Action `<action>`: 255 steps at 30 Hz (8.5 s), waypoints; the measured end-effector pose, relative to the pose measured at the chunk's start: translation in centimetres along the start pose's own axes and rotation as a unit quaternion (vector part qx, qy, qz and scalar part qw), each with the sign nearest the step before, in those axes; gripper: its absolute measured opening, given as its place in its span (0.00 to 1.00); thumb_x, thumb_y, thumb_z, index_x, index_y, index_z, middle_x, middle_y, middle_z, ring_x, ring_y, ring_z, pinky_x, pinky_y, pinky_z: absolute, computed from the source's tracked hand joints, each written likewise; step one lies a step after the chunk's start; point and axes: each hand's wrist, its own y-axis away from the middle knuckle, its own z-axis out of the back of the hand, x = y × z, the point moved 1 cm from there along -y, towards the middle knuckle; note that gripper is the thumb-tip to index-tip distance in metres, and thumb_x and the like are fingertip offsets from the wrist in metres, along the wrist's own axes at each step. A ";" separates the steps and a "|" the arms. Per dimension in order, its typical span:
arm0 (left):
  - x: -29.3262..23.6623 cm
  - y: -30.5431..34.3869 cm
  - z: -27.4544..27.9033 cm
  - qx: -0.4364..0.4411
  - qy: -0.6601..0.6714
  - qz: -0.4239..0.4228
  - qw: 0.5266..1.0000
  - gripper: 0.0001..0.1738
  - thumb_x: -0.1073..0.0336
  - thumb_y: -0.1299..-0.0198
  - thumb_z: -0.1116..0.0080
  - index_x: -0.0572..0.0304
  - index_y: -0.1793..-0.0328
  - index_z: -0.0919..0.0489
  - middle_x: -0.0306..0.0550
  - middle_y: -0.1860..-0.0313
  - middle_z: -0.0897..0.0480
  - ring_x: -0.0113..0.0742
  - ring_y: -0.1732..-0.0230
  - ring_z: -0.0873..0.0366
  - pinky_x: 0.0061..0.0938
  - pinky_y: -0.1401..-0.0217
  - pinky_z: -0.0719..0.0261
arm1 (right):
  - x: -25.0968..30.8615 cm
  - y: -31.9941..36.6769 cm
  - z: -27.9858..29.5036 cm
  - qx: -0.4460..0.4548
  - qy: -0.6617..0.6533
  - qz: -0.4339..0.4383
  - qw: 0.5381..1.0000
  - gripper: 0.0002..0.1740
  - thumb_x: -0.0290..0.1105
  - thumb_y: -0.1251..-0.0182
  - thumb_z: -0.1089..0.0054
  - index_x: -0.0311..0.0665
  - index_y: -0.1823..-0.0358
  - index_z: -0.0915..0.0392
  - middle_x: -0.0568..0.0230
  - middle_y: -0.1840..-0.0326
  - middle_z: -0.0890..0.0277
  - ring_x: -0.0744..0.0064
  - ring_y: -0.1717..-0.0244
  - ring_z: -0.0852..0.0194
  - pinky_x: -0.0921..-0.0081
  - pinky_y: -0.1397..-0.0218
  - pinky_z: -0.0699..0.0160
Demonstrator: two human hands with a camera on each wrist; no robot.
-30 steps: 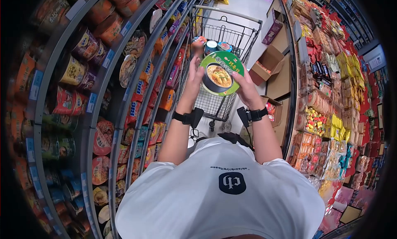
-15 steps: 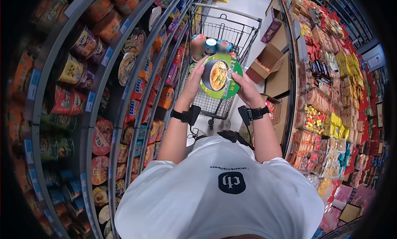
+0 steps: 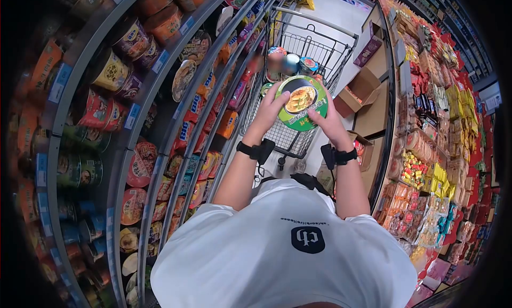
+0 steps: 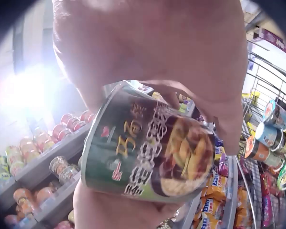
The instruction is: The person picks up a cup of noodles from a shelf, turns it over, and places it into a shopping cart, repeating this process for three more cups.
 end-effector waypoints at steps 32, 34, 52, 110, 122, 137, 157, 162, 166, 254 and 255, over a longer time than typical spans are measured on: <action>-1.9 1.7 -0.5 -0.071 -0.298 -0.185 0.934 0.58 0.63 0.60 0.22 0.52 0.22 0.44 0.57 0.28 0.42 0.55 0.28 0.38 0.44 0.32 0.27 | 0.2 -0.2 -0.3 -0.094 -0.013 -0.021 0.995 0.51 0.51 0.32 0.35 0.46 0.19 0.60 0.49 0.23 0.50 0.62 0.33 0.33 0.67 0.42 0.21; -2.2 1.9 -0.9 -0.067 -0.429 -0.282 0.856 0.61 0.64 0.65 0.20 0.51 0.22 0.45 0.56 0.27 0.42 0.59 0.28 0.41 0.48 0.29 0.32 | 0.7 0.1 -1.2 -0.052 -0.064 -0.011 0.997 0.52 0.50 0.32 0.36 0.46 0.19 0.62 0.48 0.24 0.49 0.59 0.29 0.38 0.63 0.39 0.21; -4.5 1.4 0.3 0.009 -0.247 -0.190 0.950 0.66 0.54 0.68 0.14 0.59 0.23 0.44 0.55 0.28 0.33 0.49 0.27 0.35 0.42 0.26 0.35 | 0.5 -0.4 -0.5 0.032 0.049 0.113 0.992 0.58 0.32 0.47 0.22 0.42 0.21 0.56 0.53 0.18 0.61 0.56 0.19 0.55 0.62 0.20 0.49; -3.9 -2.4 1.6 0.107 -0.297 -0.152 0.937 0.71 0.52 0.75 0.13 0.58 0.20 0.44 0.54 0.23 0.39 0.49 0.21 0.44 0.41 0.19 0.47 | 0.3 -3.9 -1.8 -0.087 0.386 0.353 0.848 0.72 0.43 0.71 0.12 0.34 0.24 0.52 0.48 0.25 0.42 0.47 0.28 0.42 0.53 0.24 0.46; -1.4 -8.1 0.5 0.095 -0.323 -0.107 0.936 0.73 0.51 0.74 0.13 0.57 0.19 0.47 0.56 0.23 0.40 0.51 0.21 0.43 0.42 0.20 0.45 | -1.3 -8.7 2.2 -0.113 0.357 0.335 0.865 0.69 0.40 0.70 0.12 0.34 0.24 0.50 0.48 0.26 0.41 0.45 0.28 0.42 0.53 0.25 0.44; 9.7 -12.0 0.4 0.021 -0.075 -0.006 0.997 0.42 0.52 0.35 0.35 0.62 0.22 0.42 0.55 0.28 0.34 0.46 0.28 0.35 0.38 0.26 0.36 | -9.1 -12.4 5.7 -0.154 -0.326 0.009 0.933 0.43 0.33 0.32 0.34 0.35 0.23 0.53 0.50 0.26 0.41 0.60 0.28 0.39 0.59 0.25 0.38; 20.9 -11.8 3.9 -0.162 -0.139 0.202 0.956 0.58 0.69 0.49 0.24 0.63 0.19 0.54 0.59 0.28 0.38 0.42 0.29 0.35 0.34 0.27 0.33 | -24.0 -15.9 11.1 0.005 -0.259 -0.326 0.909 0.34 0.38 0.25 0.46 0.43 0.23 0.49 0.58 0.33 0.34 0.66 0.33 0.36 0.58 0.32 0.35; 22.6 -11.9 5.0 -0.151 -0.254 0.152 0.943 0.62 0.71 0.50 0.24 0.64 0.19 0.61 0.64 0.31 0.33 0.45 0.34 0.28 0.35 0.34 0.25 | -26.7 -16.2 10.0 0.068 -0.204 -0.382 0.899 0.44 0.40 0.30 0.39 0.40 0.22 0.56 0.50 0.30 0.38 0.58 0.31 0.35 0.55 0.30 0.35; 26.0 -12.5 5.6 -0.312 -0.109 0.211 0.920 0.53 0.66 0.39 0.32 0.55 0.18 0.58 0.60 0.27 0.39 0.44 0.30 0.34 0.41 0.32 0.29 | -28.4 -17.5 9.2 -0.001 -0.468 -0.387 0.795 0.38 0.31 0.29 0.43 0.41 0.23 0.54 0.54 0.28 0.39 0.57 0.27 0.38 0.53 0.25 0.38; 37.1 -15.6 8.9 -0.293 -0.067 0.302 0.905 0.45 0.68 0.50 0.23 0.65 0.34 0.44 0.54 0.39 0.28 0.37 0.38 0.27 0.30 0.37 0.24 | -36.1 -25.7 10.0 0.088 0.015 -0.286 0.954 0.42 0.51 0.28 0.43 0.26 0.26 0.46 0.49 0.33 0.32 0.64 0.33 0.34 0.69 0.33 0.33; 37.1 -15.5 8.9 -0.284 -0.092 0.283 0.912 0.46 0.67 0.51 0.22 0.64 0.34 0.44 0.54 0.38 0.29 0.38 0.37 0.28 0.30 0.36 0.24 | -36.5 -25.6 10.2 0.061 -0.022 -0.294 0.954 0.43 0.52 0.30 0.41 0.26 0.27 0.44 0.47 0.36 0.29 0.62 0.35 0.31 0.66 0.35 0.30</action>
